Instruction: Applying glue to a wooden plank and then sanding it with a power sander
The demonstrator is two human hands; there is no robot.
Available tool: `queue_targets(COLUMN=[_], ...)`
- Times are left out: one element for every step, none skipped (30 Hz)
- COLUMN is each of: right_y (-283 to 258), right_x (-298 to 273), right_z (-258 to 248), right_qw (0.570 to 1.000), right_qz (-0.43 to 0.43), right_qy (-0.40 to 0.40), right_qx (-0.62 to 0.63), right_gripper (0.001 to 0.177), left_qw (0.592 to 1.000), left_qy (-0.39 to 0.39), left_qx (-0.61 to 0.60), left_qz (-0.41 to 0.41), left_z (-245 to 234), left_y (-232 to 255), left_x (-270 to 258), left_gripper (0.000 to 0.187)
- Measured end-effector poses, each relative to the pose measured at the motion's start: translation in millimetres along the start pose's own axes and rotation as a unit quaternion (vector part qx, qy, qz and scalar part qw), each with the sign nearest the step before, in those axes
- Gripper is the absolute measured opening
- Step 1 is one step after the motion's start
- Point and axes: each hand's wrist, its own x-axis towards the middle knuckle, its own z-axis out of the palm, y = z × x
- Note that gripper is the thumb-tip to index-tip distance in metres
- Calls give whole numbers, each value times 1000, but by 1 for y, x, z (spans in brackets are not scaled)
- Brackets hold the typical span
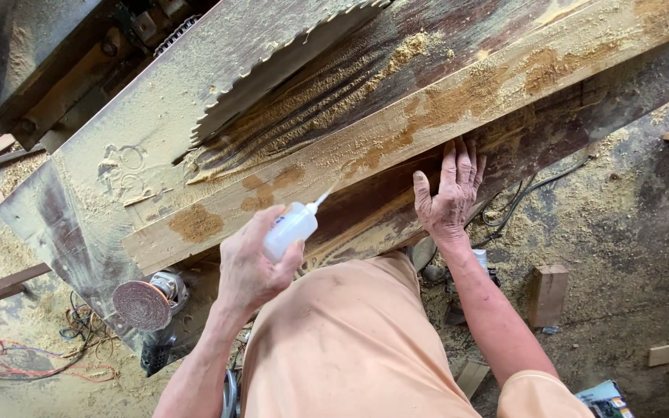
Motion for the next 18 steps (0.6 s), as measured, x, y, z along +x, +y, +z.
queue_targets(right_y=[0, 0, 1, 2, 2, 3, 3, 4, 3, 2, 2, 1, 1, 1, 2, 2, 3, 2], right_x=[0, 0, 0, -1, -2, -2, -2, -2, -1, -1, -1, 0, 0, -1, -2, -2, -1, -2], right_z=[0, 0, 0, 0, 1, 1, 1, 1, 1, 1, 0, 0, 1, 1, 0, 1, 2, 2], right_qw=[1000, 1000, 1000, 1000, 1000, 1000, 1000, 1000, 1000, 1000, 1000, 1000, 1000, 1000, 1000, 1000, 1000, 1000], right_qz=[0, -2, -3, -4, -6, -7, -9, -10, -11, -10, -9, -8, -7, -7, -7, -9, -11, -12], right_qy=[0, -1, -2, -1, -1, -1, 0, 2, 2, 2, 1, 2, 3, 2, 1, 1, 2, 1], right_qx=[-2, -3, -3, -3, -3, -2, -4, -6, -5, -5, -5, -6, -4, -1, -2, -4, -6, -5], right_gripper=[70, 70, 70, 70, 70, 70, 70, 69, 69, 69, 69, 69, 69, 69, 69, 69, 70, 70], left_qw=[1000, 1000, 1000, 1000, 1000, 1000, 1000, 1000, 1000, 1000, 1000, 1000, 1000, 1000, 1000, 1000, 1000, 1000], left_qy=[-1, -1, 0, -1, -1, 0, 1, 2, 3, 2, 1, -1, -8, -14, -15, -11, -6, -5], left_qx=[3, 6, 5, 5, 4, 5, -2, -8, -7, -4, -1, -1, 0, 1, 0, -5, -10, -10], left_qz=[0, -1, -2, 11, 23, 22, 24, 26, 26, 24, 21, 23, 15, 6, 6, 2, -1, -2], left_z=[3, 5, 9, 14, 17, 19, 21, 23, 22, 22, 22, 19, 17, 15, 17, 18, 19, 19], left_y=[-4, -9, -9, -10, -10, -7, -4, 0, -2, -4, -6, -6, -7, -8, -7, -7, -7, -7], left_x=[-2, -5, -5, -5, -5, -1, 3, 7, 5, 3, 2, 1, 0, -2, 0, 1, 2, 4], left_gripper=[53, 55, 55, 54, 54, 54, 54, 54, 54, 55, 55, 55, 54, 54, 54, 53, 52, 52])
